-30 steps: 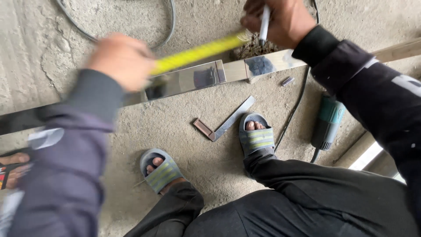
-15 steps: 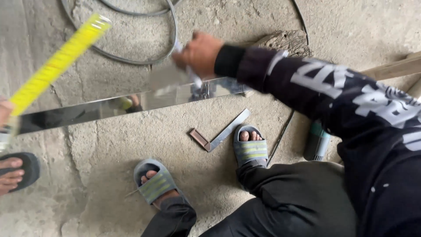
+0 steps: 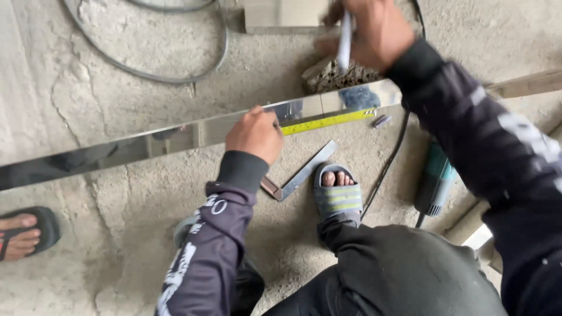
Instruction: Cutting a metal strip with an angle grinder and then measuring and marking it for further work using a tape measure and square.
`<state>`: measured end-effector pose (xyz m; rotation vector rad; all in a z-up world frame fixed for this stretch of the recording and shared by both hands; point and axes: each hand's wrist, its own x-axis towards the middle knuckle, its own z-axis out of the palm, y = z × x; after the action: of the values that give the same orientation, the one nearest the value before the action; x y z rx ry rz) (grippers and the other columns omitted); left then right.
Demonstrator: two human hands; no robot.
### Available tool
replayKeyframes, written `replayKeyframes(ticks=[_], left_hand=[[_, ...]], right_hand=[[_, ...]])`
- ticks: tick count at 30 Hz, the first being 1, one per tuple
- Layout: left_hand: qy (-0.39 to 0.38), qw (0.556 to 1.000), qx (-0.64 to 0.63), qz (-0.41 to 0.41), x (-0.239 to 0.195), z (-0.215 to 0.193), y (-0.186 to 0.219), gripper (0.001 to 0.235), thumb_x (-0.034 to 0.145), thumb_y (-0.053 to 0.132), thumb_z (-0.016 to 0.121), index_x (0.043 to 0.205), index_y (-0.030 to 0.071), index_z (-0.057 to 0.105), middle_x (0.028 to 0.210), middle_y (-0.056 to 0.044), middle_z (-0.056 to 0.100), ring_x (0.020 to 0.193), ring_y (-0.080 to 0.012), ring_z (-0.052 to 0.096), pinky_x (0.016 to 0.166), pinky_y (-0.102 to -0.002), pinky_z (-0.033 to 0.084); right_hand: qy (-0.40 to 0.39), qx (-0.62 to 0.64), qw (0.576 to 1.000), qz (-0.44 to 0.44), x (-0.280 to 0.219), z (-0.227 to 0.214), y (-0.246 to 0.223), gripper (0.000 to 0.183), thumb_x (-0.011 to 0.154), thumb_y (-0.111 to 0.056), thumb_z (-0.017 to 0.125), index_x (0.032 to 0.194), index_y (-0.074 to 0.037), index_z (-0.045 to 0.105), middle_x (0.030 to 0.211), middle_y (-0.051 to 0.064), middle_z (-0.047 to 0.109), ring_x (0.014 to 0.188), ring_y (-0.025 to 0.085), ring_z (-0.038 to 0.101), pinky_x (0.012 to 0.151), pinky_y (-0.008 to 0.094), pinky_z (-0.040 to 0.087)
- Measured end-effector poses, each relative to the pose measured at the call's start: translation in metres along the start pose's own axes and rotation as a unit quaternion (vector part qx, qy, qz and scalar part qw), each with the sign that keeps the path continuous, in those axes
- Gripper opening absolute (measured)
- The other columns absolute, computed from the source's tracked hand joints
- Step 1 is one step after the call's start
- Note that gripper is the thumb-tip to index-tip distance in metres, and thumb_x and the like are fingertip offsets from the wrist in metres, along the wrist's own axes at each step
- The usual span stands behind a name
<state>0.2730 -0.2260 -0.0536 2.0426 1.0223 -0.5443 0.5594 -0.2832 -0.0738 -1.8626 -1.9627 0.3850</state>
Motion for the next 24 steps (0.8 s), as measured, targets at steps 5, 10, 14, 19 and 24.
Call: replayKeyframes(ticks=[5,10,14,19,24], left_hand=[[0.086,0.996,0.038,0.009,0.045,0.032,0.011,0.026,0.084,0.008,0.050,0.094,0.004,0.073,0.104,-0.015,0.065,0.088,-0.0452,0.066,0.073,-0.057,0.053],[0.058,0.995,0.076,-0.038,0.042,0.032,0.026,0.023,0.094,0.005,0.052,0.092,0.001,0.075,0.119,-0.017,0.065,0.086,-0.0391,0.071,0.074,-0.053,0.060],[0.076,0.992,0.101,-0.024,0.039,0.031,0.032,0.027,0.095,0.007,0.053,0.079,0.003,0.075,0.150,-0.025,0.054,0.076,-0.0333,0.075,0.066,-0.050,0.062],[0.092,0.993,0.077,-0.019,0.027,0.024,0.040,0.034,0.097,0.013,0.046,0.101,0.003,0.078,0.117,-0.018,0.067,0.093,-0.0392,0.074,0.090,-0.051,0.055],[0.077,0.992,0.095,-0.040,0.040,0.029,0.039,0.034,0.095,0.017,0.046,0.100,0.007,0.079,0.112,-0.014,0.066,0.092,-0.0391,0.074,0.089,-0.049,0.053]], right_hand=[[-0.002,0.077,0.997,0.018,-0.070,-0.003,-0.038,0.022,0.099,-0.003,0.083,0.103,0.006,0.064,0.086,0.018,0.076,0.069,0.027,0.077,0.054,0.032,0.064],[0.128,0.377,0.887,0.233,-0.098,0.005,-0.062,0.048,0.107,-0.046,0.038,0.127,-0.003,0.046,0.084,0.015,0.070,0.062,0.020,0.061,0.059,0.032,0.052],[0.178,0.416,0.889,0.067,-0.109,0.060,-0.033,0.033,0.114,-0.034,0.033,0.110,-0.005,0.048,0.084,0.011,0.064,0.062,0.016,0.062,0.049,0.028,0.054],[0.184,0.465,0.856,0.134,-0.108,0.084,-0.029,0.026,0.104,-0.019,0.058,0.096,0.003,0.071,0.064,0.013,0.067,0.056,0.017,0.067,0.053,0.029,0.057],[0.187,0.500,0.826,0.179,-0.104,0.077,-0.032,0.019,0.102,-0.014,0.064,0.108,0.004,0.065,0.077,0.019,0.070,0.066,0.020,0.071,0.062,0.033,0.063]])
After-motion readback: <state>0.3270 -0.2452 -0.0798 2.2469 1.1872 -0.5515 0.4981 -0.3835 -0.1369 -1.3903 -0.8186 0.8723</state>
